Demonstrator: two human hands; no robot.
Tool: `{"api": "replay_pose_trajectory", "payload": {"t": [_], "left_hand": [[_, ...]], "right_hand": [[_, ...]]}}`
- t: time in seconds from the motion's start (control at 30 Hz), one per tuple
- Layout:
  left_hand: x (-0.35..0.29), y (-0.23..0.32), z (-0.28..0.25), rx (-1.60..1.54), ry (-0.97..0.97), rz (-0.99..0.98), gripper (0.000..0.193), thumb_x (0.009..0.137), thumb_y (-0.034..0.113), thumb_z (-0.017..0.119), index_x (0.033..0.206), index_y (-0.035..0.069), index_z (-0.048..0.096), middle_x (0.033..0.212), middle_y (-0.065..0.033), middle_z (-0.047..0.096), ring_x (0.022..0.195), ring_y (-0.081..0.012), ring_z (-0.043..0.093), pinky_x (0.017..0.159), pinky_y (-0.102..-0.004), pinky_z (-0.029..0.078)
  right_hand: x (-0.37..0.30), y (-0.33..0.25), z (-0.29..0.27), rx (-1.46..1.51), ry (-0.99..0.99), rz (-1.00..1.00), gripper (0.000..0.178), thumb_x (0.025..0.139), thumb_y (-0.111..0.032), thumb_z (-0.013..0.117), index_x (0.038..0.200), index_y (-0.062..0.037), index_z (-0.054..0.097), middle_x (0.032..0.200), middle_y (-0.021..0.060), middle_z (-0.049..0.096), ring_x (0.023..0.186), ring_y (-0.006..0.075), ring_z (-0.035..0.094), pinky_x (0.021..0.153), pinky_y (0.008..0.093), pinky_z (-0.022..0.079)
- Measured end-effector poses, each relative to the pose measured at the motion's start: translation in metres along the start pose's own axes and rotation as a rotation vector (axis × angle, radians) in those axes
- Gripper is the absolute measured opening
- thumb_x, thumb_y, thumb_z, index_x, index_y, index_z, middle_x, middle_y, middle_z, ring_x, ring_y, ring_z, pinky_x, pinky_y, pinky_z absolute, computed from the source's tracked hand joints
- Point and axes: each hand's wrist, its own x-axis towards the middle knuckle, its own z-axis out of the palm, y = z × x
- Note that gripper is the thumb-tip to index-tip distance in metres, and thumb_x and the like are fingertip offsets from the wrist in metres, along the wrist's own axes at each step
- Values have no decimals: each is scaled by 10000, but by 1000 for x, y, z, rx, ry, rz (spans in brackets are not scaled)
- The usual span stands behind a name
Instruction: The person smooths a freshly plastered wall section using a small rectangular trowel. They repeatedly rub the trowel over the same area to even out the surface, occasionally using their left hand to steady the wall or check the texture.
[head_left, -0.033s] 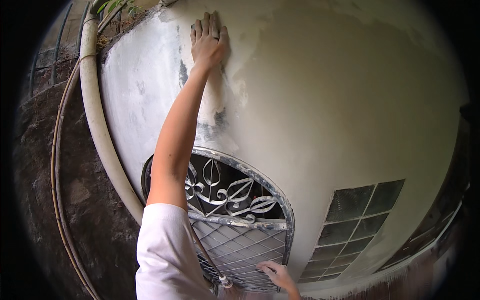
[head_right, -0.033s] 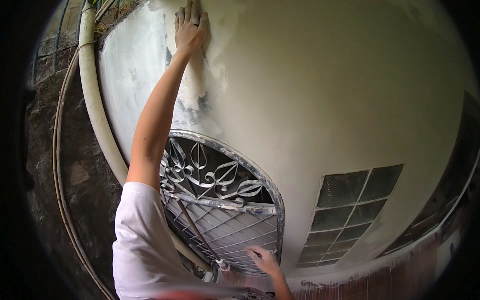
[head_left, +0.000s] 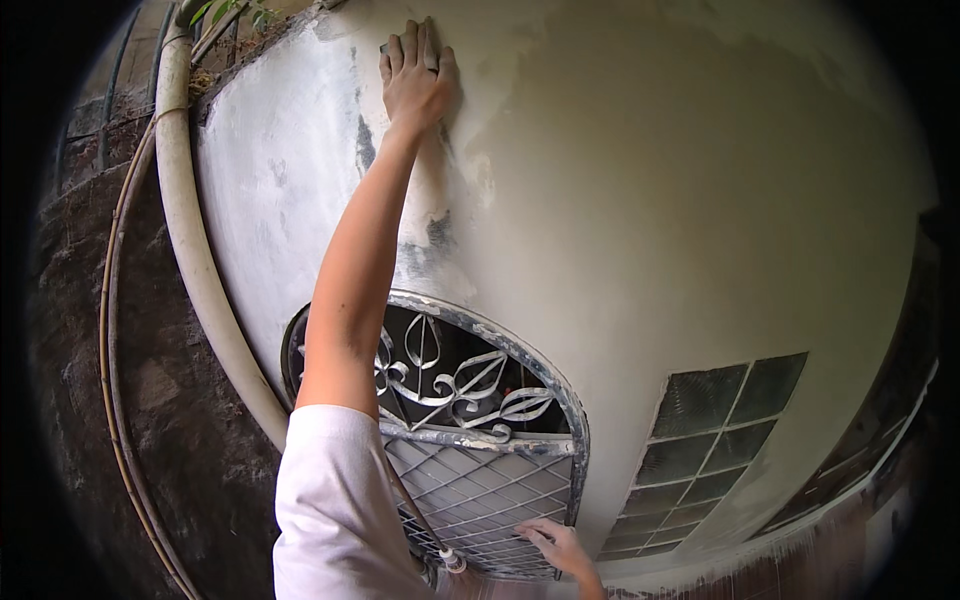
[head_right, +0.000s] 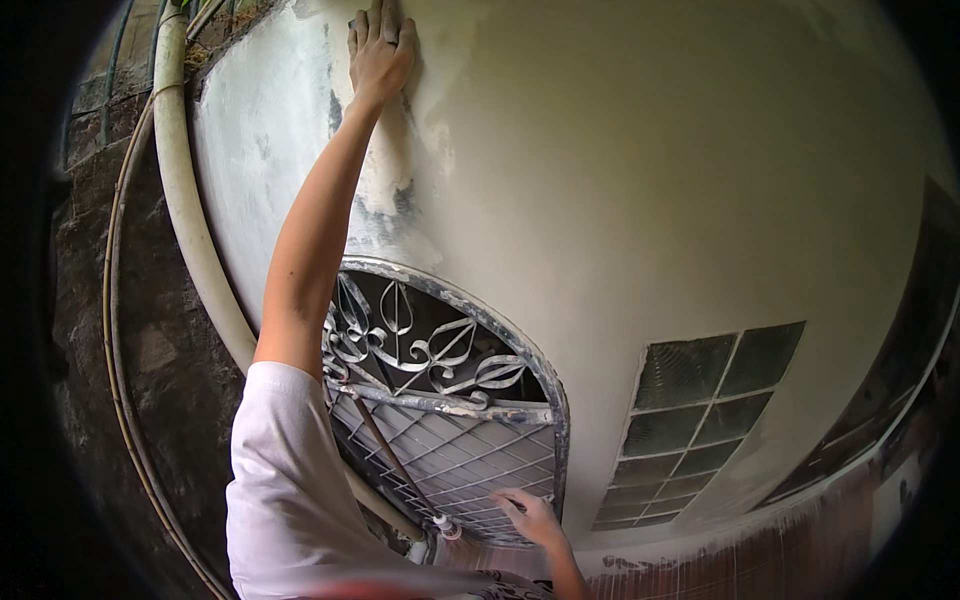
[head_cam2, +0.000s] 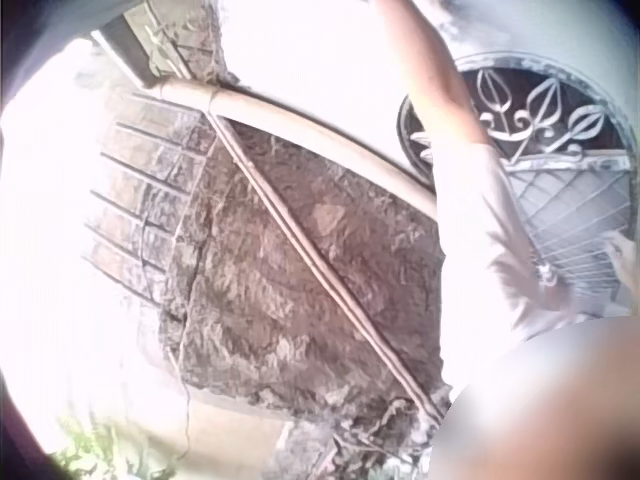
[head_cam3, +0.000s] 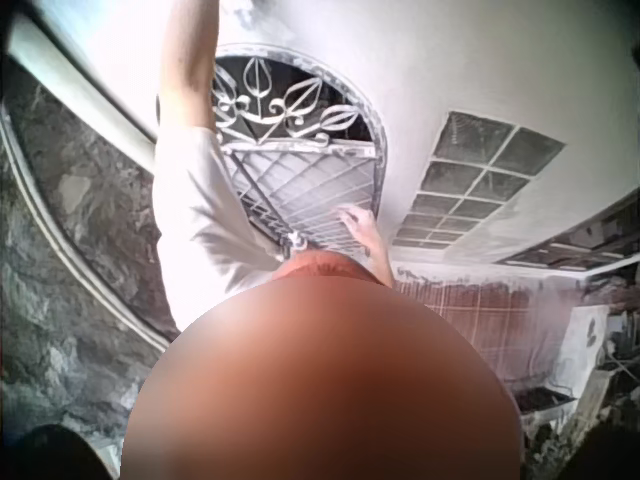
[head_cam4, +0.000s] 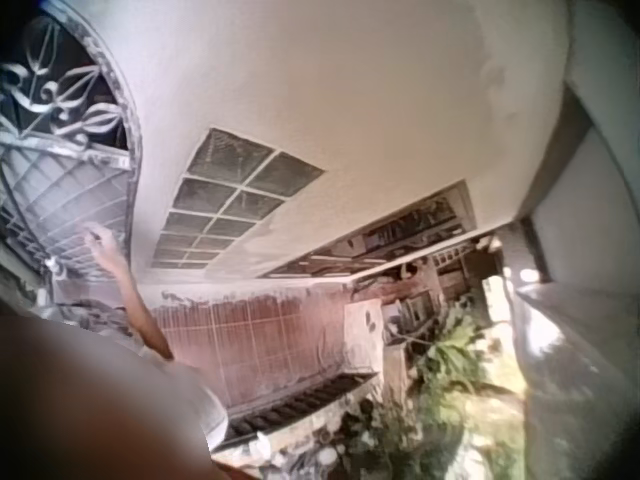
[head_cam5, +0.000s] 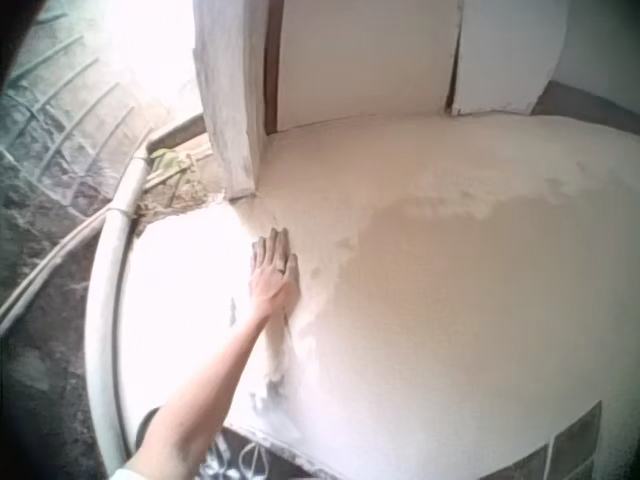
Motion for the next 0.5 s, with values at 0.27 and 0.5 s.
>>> {"api": "replay_pose_trajectory", "payload": {"t": [0.27, 0.5], "left_hand": [[-76, -1, -38, -76, -54, 152, 579, 1026, 331, 394, 1580, 189, 307, 1632, -61, 307, 1511, -341, 233, 1247, -451, 146], [-330, 18, -169, -646, -328, -145, 498, 957, 46, 475, 1450, -22, 477, 1496, -181, 497, 1439, -375, 385, 1188, -454, 268]], "right_hand": [[-5, -22, 33, 79, 141, 30, 288, 1013, -185, 569, 1204, 12, 657, 1153, 108, 736, 1045, 175, 705, 943, 299, 519], [-8, -20, 92, 116, 102, 20, 274, 1021, -148, 548, 1208, 25, 650, 1137, 110, 742, 1034, 171, 709, 927, 283, 520]]}}
